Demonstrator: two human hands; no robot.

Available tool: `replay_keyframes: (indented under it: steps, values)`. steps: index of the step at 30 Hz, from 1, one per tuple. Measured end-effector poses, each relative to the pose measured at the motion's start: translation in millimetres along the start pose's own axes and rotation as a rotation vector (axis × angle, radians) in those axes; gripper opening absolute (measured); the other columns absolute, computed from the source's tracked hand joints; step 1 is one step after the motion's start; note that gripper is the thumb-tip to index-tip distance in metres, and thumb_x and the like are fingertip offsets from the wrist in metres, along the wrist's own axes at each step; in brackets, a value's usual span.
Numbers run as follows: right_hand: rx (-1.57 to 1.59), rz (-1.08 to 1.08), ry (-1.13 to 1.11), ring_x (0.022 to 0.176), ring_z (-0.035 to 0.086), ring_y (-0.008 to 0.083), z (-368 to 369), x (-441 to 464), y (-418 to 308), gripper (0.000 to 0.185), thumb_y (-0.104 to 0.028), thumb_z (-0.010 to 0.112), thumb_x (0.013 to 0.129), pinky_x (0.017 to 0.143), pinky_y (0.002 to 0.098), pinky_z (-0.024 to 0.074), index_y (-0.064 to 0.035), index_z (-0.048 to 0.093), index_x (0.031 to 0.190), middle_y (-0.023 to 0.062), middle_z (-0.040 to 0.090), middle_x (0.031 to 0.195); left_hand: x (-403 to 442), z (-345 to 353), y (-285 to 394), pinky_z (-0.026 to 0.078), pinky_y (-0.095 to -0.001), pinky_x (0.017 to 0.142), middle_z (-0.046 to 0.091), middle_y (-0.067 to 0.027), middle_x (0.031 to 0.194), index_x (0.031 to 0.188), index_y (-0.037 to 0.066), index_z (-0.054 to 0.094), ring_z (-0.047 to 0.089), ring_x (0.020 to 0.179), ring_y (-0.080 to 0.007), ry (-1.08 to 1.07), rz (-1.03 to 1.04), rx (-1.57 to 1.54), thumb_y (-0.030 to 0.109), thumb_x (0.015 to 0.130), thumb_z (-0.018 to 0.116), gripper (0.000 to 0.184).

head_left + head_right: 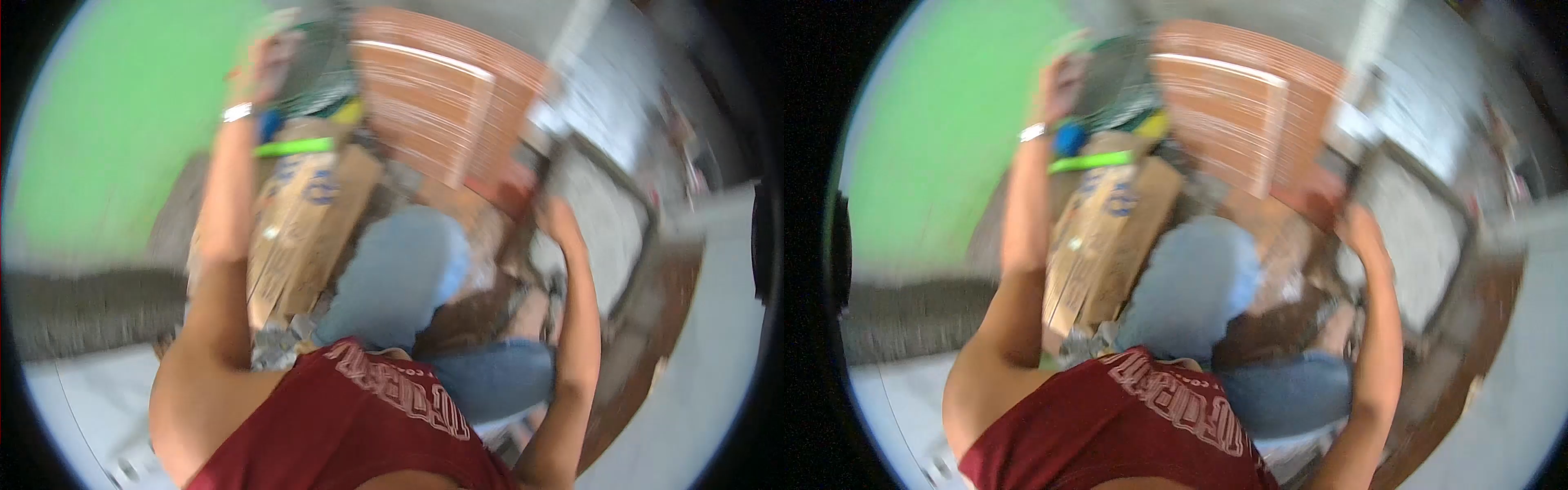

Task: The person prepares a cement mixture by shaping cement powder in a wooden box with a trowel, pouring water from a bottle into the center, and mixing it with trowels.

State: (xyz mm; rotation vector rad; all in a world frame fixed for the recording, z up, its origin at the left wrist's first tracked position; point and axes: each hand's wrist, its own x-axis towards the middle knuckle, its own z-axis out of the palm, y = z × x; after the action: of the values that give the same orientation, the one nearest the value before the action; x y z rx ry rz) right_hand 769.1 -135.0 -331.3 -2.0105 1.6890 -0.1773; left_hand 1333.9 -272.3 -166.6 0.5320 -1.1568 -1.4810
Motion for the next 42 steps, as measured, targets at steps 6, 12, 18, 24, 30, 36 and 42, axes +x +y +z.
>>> replay_keyframes:
  steps: [6,12,18,24,30,36,42]
  values:
    - [-0.131,0.032,0.172,0.095,0.068,0.0441,11,22,-38,0.022,-0.01,0.059,0.085,0.082,0.0501,0.0537,0.0022,0.071,0.099,0.028,0.069,0.097,31,141,40,0.042,-0.0261,0.066,0.056,-0.0008,0.074,0.107,-0.001,0.065,0.045,0.056,-0.0082,-0.403,0.289,0.321,0.006,0.089,0.058,0.02]
    - [-0.036,0.038,0.121,0.097,0.067,0.0419,4,40,-84,0.035,-0.034,0.068,0.087,0.085,0.0501,0.0526,-0.0052,0.074,0.105,0.0258,0.07,0.1,45,302,44,0.056,-0.0451,0.085,0.07,-0.0189,0.117,0.115,0.015,0.073,0.069,0.101,-0.0338,-0.43,0.01,1.371,0.022,0.08,0.071,0.036]
    - [0.029,-0.062,0.285,0.095,0.065,0.045,3,36,-69,0.023,-0.023,0.07,0.086,0.083,0.0512,0.0519,-0.0009,0.068,0.093,0.0278,0.068,0.094,79,73,11,0.054,-0.0414,0.085,0.069,-0.0205,0.114,0.126,0.009,0.064,0.067,0.1,-0.0307,-0.465,-0.133,1.82,0.012,0.073,0.067,0.053]
    - [-0.019,-0.067,0.302,0.1,0.062,0.0454,5,-21,-27,0.023,-0.012,0.064,0.089,0.086,0.0478,0.0496,-0.0009,0.068,0.108,0.0262,0.066,0.107,-64,-92,-31,0.051,-0.0444,0.091,0.067,-0.0191,0.11,0.13,0.014,0.061,0.065,0.105,-0.033,-0.742,-0.634,1.87,0.014,0.074,0.071,0.056]
    - [0.077,0.192,0.167,0.079,0.067,0.0358,13,-101,11,0.022,-0.012,0.063,0.092,0.073,0.041,0.0518,0.0038,0.066,0.108,0.0235,0.069,0.095,-148,-107,-32,0.05,-0.0447,0.091,0.063,-0.0173,0.113,0.125,0.01,0.06,0.062,0.104,-0.0376,-0.376,-0.372,1.812,0.002,0.076,0.064,0.05]
    - [0.205,0.267,0.146,0.068,0.058,0.0221,21,-100,31,0.02,-0.011,0.06,0.096,0.066,0.0367,0.0489,0.0041,0.065,0.108,0.0165,0.067,0.085,-238,-52,33,0.048,-0.0422,0.097,0.06,-0.0115,0.11,0.133,0.015,0.058,0.057,0.109,-0.0349,-0.583,-0.422,1.801,-0.011,0.066,0.064,0.072]
    - [0.215,0.132,0.128,0.07,0.057,0.0184,36,-72,53,0.02,-0.012,0.06,0.097,0.067,0.0351,0.049,0.0041,0.066,0.109,0.0147,0.068,0.086,-305,-33,33,0.048,-0.0409,0.099,0.061,-0.0082,0.109,0.133,0.018,0.062,0.057,0.106,-0.0307,-0.668,-0.599,1.709,-0.009,0.063,0.066,0.075]
